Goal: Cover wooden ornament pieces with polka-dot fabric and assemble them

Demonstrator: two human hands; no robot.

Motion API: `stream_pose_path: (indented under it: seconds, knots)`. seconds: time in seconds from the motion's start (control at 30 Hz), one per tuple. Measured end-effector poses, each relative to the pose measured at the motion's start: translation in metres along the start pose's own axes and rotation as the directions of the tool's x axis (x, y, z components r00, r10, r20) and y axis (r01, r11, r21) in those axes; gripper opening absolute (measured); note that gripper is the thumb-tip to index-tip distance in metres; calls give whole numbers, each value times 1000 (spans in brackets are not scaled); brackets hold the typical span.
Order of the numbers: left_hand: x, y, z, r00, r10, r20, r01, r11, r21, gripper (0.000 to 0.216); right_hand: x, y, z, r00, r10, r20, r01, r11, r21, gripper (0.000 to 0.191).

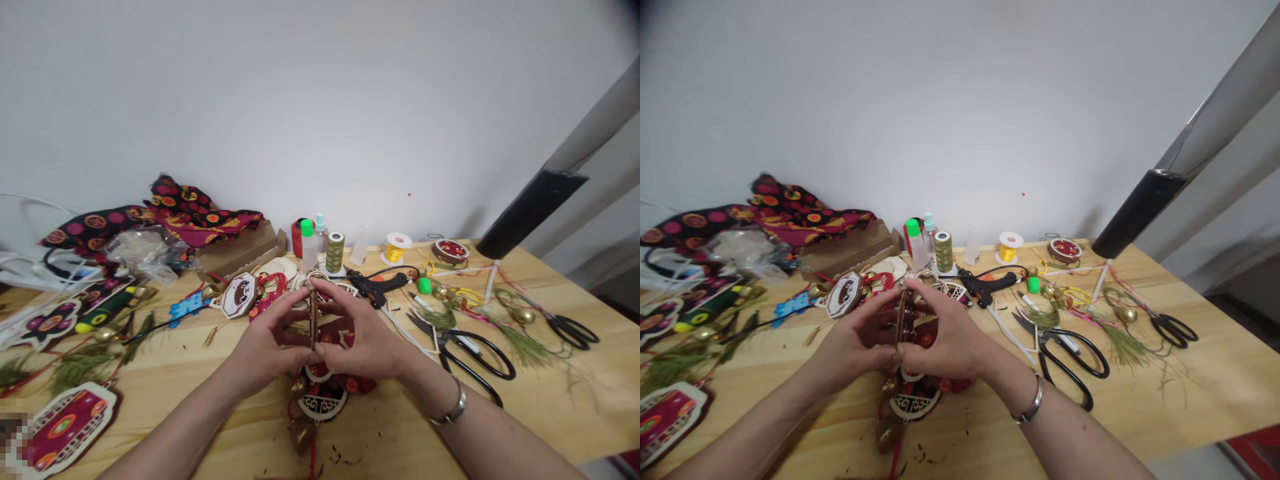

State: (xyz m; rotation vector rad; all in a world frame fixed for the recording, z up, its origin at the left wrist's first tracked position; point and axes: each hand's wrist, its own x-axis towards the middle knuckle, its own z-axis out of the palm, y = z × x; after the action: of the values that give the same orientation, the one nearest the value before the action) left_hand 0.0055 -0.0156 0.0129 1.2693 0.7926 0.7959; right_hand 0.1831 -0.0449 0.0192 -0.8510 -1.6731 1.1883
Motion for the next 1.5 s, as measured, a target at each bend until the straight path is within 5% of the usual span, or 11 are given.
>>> stream_pose_path:
  seconds: [0.33,0.77,0.97,1.07,1.3,1.43,1.5]
  knots:
    - [-1,-3,3,998,53,20,-53,999,3,70,-2,0,5,999,24,-37,-24,1000,11,78]
    - [0,-15,3,982,189,8,-186,960,209,70,-5,5,6,997,11,-77,-20,994,-109,82]
    - [8,-4,-2,948,165,-272,-74,946,316,35,-3,7,6,990,-77,-117,74,997,-28,71]
    - [12,-3,0,943,204,-264,-128,952,277,34,0,14,9,981,-45,-188,62,995,83,68]
    - [17,-12,1,972,63,-228,-59,998,25,42,3,33,11,961,-1,-275,-3,1000,-15,51]
    - [9,10,-9,961,67,-267,-56,997,48,31,4,34,4,909,1,-418,-26,998,-54,45]
    - [-2,32,-16,918,139,-372,-108,989,103,28,5,33,1,893,-17,-450,-31,995,-100,43]
